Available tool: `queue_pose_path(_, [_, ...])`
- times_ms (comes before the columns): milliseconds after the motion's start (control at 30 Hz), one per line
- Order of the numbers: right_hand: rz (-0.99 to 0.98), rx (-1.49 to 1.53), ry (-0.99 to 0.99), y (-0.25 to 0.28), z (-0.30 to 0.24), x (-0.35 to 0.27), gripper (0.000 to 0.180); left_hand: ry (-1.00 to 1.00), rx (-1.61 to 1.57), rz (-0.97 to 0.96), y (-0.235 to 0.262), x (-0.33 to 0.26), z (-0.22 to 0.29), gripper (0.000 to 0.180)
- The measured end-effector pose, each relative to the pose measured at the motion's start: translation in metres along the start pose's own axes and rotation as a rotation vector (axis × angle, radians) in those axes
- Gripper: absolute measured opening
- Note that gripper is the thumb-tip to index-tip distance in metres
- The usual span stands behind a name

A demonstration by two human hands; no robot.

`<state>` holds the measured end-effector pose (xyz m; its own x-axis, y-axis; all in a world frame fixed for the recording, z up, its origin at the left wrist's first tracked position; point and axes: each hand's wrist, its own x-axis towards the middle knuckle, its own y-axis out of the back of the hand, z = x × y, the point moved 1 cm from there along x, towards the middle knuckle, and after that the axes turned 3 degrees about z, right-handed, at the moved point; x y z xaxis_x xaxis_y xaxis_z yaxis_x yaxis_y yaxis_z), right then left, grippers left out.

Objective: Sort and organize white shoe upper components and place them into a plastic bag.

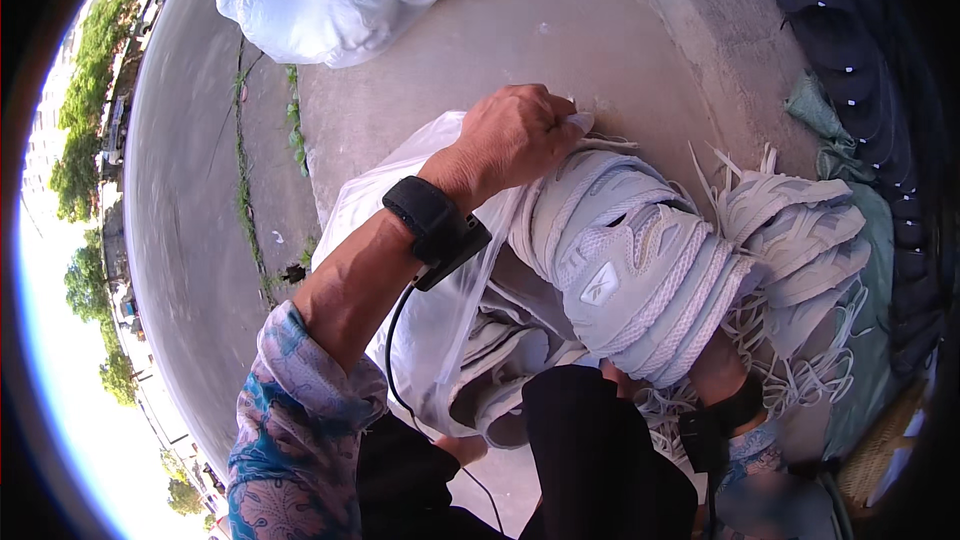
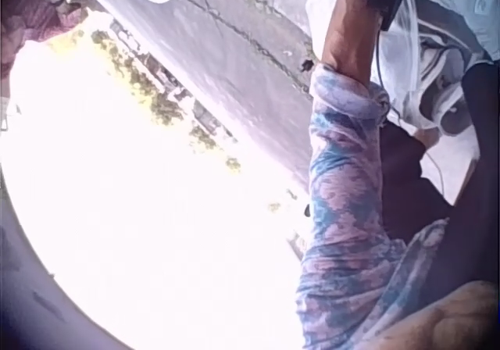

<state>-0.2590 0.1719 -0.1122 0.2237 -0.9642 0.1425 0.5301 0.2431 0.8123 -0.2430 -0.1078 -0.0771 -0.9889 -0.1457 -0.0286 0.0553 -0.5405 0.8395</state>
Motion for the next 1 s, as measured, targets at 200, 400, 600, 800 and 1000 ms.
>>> queue_pose_path(200, [0.032,0.084,-0.033,0.004,-0.005,-0.004,0.065,0.158,0.185,-0.169,-0.012,0.024,-0.034,0.025])
queue_pose_path(400, [0.032,0.162,-0.063,0.005,-0.012,-0.01,0.066,0.181,0.171,-0.22,-0.02,0.038,-0.031,0.032])
queue_pose_path(600, [0.04,0.234,-0.091,0.005,-0.015,-0.015,0.066,0.292,0.069,-0.296,-0.014,0.038,-0.005,0.033])
queue_pose_path(800, [0.07,0.315,-0.109,0.008,-0.022,-0.014,0.066,-0.023,-0.07,-0.08,0.0,0.036,-0.024,0.029])
queue_pose_path(1000, [0.079,0.392,-0.128,0.013,-0.028,-0.023,0.067,0.178,-0.623,-0.157,0.031,-0.004,0.038,0.034])
